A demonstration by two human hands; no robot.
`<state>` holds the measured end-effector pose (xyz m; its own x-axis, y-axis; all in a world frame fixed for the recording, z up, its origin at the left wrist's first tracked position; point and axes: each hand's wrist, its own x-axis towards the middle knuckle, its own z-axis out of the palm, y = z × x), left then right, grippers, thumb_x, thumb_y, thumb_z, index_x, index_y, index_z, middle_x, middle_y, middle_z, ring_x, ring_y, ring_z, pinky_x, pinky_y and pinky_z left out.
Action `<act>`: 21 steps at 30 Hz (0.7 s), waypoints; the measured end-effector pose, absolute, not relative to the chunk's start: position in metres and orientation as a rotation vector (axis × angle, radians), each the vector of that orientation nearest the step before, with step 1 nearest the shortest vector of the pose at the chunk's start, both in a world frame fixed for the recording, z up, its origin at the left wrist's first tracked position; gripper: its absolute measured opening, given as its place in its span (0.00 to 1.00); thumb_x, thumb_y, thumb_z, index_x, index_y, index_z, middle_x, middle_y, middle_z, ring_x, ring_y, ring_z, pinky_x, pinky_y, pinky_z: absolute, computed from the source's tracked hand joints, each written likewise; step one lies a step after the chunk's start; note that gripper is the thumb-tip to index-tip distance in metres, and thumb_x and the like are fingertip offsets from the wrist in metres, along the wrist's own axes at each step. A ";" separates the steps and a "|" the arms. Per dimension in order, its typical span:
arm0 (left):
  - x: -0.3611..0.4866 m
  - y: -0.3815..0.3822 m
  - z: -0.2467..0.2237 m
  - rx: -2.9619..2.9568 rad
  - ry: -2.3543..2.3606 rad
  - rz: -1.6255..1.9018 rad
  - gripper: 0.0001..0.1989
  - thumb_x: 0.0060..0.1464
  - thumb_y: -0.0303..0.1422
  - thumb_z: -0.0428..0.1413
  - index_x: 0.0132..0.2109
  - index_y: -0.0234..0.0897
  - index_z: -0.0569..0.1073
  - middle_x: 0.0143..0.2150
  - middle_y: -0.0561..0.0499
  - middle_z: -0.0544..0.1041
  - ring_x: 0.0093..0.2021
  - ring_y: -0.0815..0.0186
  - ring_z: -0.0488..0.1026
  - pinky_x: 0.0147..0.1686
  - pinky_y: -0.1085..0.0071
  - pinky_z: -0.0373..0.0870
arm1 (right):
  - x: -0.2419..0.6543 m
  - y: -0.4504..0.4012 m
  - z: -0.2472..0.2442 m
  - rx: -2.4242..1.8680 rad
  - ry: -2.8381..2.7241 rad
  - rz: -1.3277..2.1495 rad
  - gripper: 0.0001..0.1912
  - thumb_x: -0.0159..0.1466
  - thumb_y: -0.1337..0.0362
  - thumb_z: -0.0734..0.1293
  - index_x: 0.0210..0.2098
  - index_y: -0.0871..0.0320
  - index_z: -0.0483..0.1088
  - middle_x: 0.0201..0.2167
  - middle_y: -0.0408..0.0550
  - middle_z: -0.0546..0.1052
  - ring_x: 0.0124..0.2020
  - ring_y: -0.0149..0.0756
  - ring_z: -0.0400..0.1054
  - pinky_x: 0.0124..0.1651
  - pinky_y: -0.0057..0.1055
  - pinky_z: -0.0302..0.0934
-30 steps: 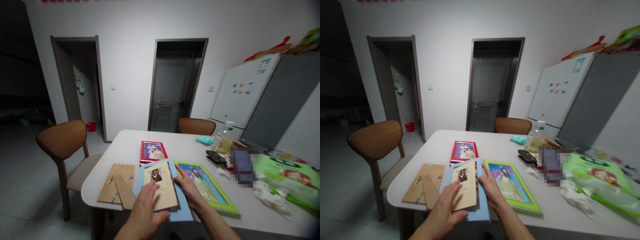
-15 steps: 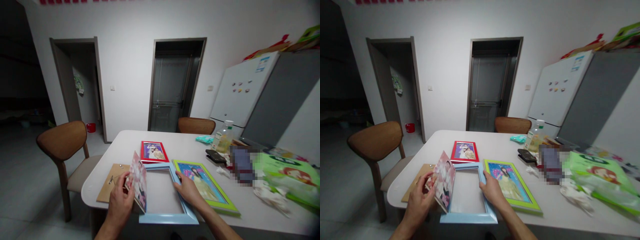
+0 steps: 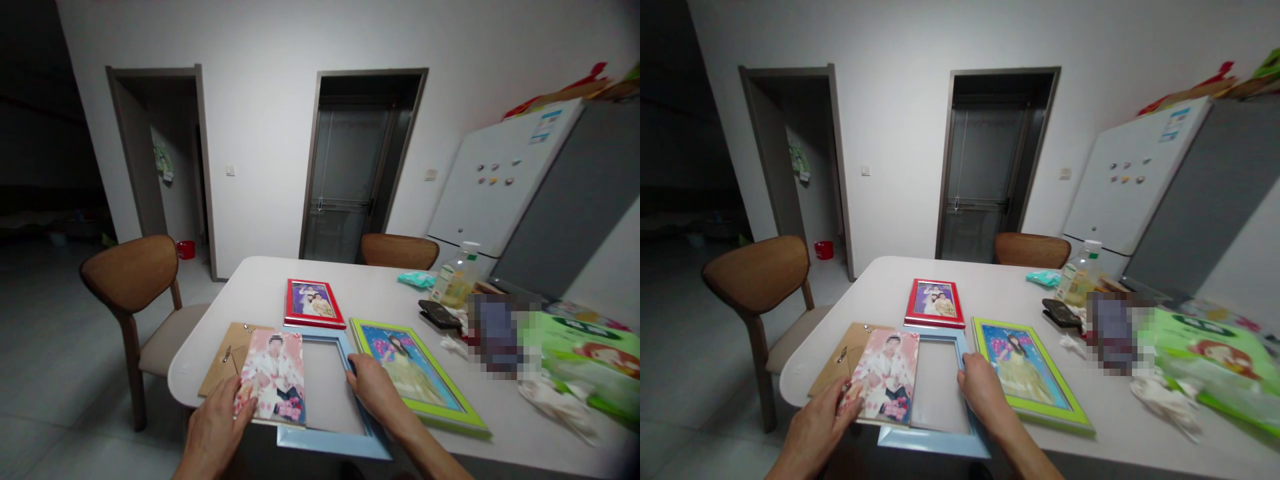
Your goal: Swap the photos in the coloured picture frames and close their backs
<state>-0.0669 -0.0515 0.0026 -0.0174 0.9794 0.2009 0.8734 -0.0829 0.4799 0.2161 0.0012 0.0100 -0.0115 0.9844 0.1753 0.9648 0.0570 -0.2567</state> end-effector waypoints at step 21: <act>0.001 -0.036 0.027 1.952 1.283 1.581 0.20 0.50 0.26 0.42 0.51 0.35 0.63 0.52 0.45 0.66 0.54 0.61 0.60 0.54 0.61 0.53 | 0.120 -0.015 0.062 -0.949 -1.269 1.038 0.28 0.54 0.60 0.60 0.53 0.58 0.53 0.34 0.47 0.69 0.30 0.29 0.64 0.32 0.27 0.61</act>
